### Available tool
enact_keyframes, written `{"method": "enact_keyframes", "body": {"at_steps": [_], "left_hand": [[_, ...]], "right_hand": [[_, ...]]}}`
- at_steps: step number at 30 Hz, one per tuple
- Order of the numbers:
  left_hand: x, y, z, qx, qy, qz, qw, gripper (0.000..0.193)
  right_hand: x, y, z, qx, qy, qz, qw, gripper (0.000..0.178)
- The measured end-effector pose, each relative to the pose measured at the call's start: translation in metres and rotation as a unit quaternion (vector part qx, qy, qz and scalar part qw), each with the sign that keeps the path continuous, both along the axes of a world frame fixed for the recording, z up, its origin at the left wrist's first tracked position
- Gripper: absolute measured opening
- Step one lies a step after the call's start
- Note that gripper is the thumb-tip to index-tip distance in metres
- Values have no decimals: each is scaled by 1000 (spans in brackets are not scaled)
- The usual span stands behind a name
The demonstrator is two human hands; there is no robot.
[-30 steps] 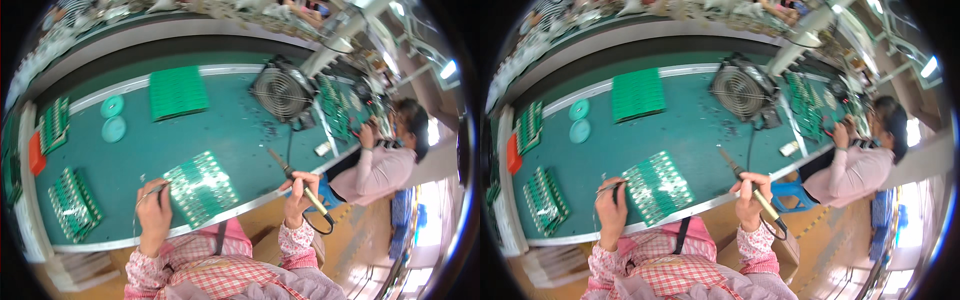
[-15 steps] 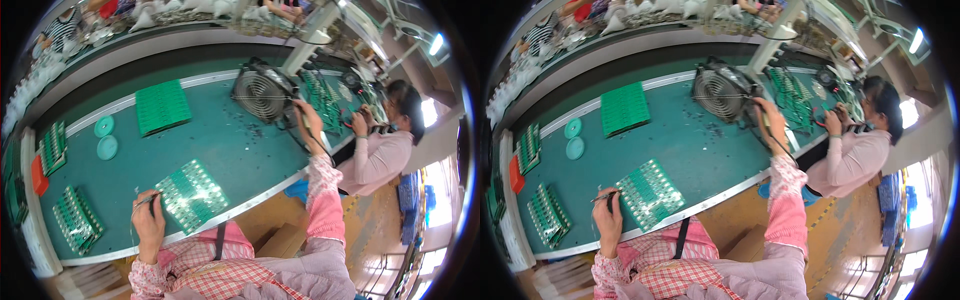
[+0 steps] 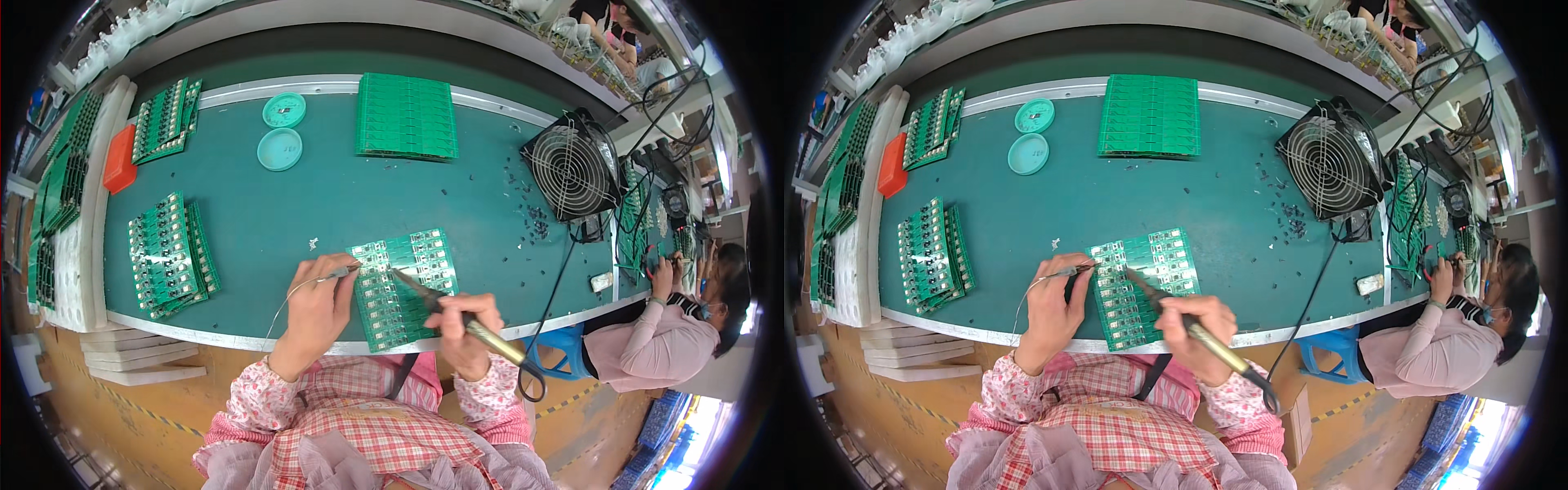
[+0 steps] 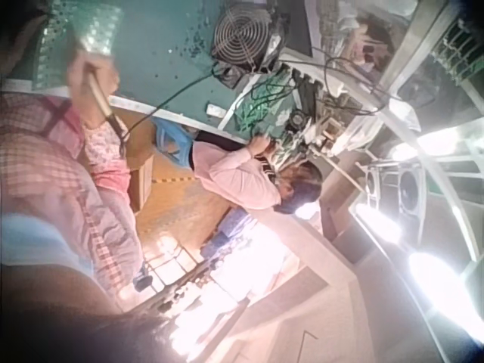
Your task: The person solders components onto rectangular circuit board panels and a circular circuit board using a soldering iron and solder wire.
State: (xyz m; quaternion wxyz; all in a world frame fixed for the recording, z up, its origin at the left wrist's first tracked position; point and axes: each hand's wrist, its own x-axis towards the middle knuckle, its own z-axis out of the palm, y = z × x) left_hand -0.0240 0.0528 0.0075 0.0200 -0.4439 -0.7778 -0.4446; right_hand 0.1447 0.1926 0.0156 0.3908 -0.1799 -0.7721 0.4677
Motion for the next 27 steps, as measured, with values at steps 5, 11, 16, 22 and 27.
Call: {"method": "enact_keyframes", "body": {"at_steps": [5, 11, 16, 22, 27], "left_hand": [[1, 0, 0, 9, -1, 2, 1000, 16], [0, -2, -1, 8, -11, -9, 1000, 16], [0, -1, -1, 6, -18, -12, 1000, 15], [-1, -2, -1, 5, -22, -13, 1000, 15], [-1, -2, 0, 5, -28, -9, 1000, 15]], "right_hand": [[-18, -13, 5, -6, -61, 21, 998, 10], [-23, -13, 4, -8, -61, 30, 998, 11], [-24, -14, 1, 30, -51, 33, 998, 13], [-29, -9, 11, 158, -57, 90, 982, 13], [-21, -14, 13, 131, -62, 57, 988, 15]]}}
